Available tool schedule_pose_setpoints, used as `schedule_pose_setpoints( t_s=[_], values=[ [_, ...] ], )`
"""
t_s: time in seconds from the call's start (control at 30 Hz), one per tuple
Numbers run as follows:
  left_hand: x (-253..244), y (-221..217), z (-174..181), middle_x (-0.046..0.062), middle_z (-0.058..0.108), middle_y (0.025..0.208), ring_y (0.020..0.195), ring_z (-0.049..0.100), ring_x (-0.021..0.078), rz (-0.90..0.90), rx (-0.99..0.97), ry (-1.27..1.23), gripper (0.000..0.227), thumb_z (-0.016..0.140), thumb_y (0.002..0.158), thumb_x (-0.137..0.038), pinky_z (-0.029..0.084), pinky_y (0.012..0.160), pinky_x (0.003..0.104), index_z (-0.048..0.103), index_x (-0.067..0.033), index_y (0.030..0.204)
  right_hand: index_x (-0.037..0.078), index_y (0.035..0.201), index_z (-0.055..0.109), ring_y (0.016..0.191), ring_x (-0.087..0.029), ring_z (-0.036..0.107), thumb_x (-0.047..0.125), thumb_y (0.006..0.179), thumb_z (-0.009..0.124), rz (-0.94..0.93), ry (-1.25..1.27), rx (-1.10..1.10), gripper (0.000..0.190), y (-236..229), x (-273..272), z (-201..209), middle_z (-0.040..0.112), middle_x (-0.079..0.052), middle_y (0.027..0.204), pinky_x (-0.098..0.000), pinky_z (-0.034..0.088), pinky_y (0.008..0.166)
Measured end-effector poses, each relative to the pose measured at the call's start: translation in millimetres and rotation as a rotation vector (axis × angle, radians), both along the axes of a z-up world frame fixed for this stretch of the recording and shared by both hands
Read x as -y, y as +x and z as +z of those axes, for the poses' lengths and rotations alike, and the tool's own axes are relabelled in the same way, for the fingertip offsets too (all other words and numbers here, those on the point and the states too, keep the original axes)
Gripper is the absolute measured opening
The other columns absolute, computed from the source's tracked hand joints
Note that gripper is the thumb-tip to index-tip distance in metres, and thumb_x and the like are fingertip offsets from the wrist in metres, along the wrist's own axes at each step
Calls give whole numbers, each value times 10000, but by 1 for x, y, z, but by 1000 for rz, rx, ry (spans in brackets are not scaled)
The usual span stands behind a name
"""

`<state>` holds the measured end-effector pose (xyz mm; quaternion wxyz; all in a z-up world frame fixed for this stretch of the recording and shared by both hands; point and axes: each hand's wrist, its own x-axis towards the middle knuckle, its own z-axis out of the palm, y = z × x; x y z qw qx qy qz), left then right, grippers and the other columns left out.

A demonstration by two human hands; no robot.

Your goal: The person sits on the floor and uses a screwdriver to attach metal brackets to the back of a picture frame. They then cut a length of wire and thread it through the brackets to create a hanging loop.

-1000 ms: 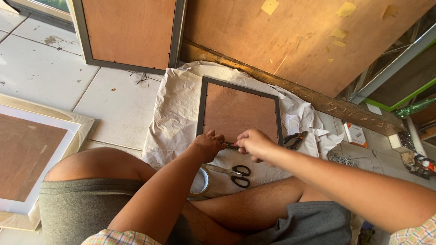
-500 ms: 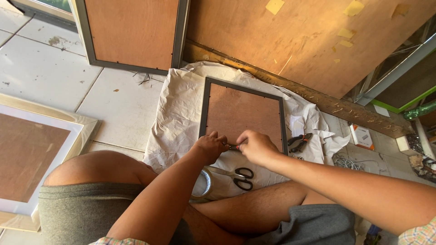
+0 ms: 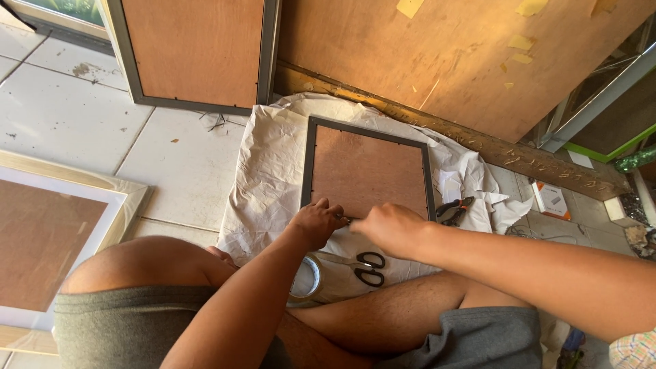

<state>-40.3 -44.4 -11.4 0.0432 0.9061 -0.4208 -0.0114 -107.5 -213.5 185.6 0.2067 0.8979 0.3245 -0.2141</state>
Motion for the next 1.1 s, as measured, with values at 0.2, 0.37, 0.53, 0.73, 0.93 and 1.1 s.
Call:
schedule_pose_setpoints(
  t_s=[0.2,0.37,0.53,0.73,0.93,1.1],
  values=[
    [7,2,-3,-99,621,1453,1285,604,287,-18,25,49,639,828,816,-137,616,960,351,727,-370,1402,120,1206,790,692,-154,726,75,840,786,-1303,820,-106,368,20,0,-16,782,-82,781,-284,587,447],
    [-4,-3,8,-83,631,1461,1302,617,287,-10,16,31,618,831,853,-142,624,971,352,714,-348,1424,151,1581,553,1134,-303,808,374,941,824,-826,330,-180,730,24,-18,37,778,-176,1325,-474,631,700],
    [4,-3,-3,-41,623,1518,1318,616,305,-29,30,33,676,864,846,-137,616,997,361,701,-335,1472,203,1114,874,918,-357,854,76,991,672,185,-104,108,268,8,-2,18,845,-139,916,-484,717,702],
    [7,-6,6,-29,595,1463,1277,576,310,-28,25,89,669,778,879,-141,597,900,430,671,-297,1521,373,1270,844,1267,-331,779,285,961,759,-794,334,-38,333,35,-2,-1,850,-70,1249,-464,659,1018],
    [2,-10,7,-45,555,1499,1324,546,293,7,-29,110,645,777,918,-157,578,950,430,661,-327,1529,-31,1433,631,658,-18,598,229,1106,622,-1656,1050,-360,418,10,25,19,651,-71,922,-49,299,441],
    [-13,-11,17,-95,607,1553,1374,591,272,5,-126,-30,647,780,907,-125,581,1036,411,679,-345,1507,129,1171,660,473,-9,386,498,1099,645,-1711,1288,-397,377,-1,70,8,646,-20,835,-177,270,423]
  ],
)
